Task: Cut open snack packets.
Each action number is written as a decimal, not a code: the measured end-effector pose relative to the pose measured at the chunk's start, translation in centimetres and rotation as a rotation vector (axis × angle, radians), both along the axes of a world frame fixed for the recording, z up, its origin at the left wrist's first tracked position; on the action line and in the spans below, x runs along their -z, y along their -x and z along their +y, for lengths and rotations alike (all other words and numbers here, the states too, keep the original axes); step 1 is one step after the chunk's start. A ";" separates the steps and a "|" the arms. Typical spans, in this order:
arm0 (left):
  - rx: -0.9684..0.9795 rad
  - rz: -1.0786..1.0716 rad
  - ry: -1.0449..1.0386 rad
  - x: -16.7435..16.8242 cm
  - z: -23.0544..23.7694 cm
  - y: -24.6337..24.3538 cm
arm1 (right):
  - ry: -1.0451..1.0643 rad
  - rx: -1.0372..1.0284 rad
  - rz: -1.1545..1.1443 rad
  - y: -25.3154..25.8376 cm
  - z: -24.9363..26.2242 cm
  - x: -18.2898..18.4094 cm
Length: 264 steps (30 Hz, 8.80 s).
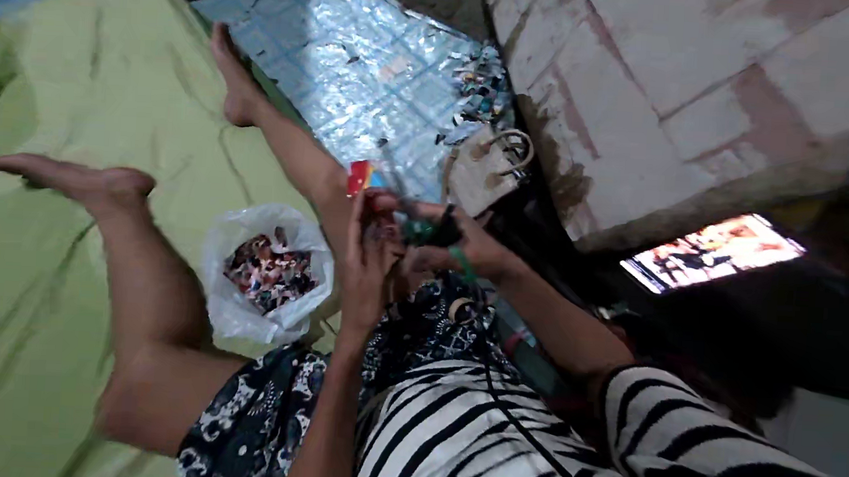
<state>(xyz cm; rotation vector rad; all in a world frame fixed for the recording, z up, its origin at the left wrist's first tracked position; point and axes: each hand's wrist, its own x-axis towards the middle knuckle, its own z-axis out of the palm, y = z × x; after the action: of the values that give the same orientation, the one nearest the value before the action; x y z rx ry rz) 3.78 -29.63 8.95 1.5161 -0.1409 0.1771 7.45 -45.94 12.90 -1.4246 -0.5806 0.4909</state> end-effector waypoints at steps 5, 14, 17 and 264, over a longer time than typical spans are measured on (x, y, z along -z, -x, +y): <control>-0.064 0.309 0.278 -0.1 -2.0 1.5 | 0.152 0.042 -0.046 2.5 -0.4 0.2; 0.241 0.329 0.373 3.8 -5.0 2.9 | 0.142 1.063 -0.789 9.0 -9.1 1.7; 0.219 0.328 0.364 3.9 -5.6 2.7 | 0.390 1.365 -0.899 10.9 -15.5 1.9; -0.456 0.384 0.134 9.7 15.2 6.7 | 0.395 0.045 -0.142 -0.2 18.7 11.9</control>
<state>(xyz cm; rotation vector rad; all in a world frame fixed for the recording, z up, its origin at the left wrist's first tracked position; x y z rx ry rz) -2.91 -14.48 -0.77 1.4024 0.5177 0.2480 7.62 -27.26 0.96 -1.8566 -0.5842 0.4885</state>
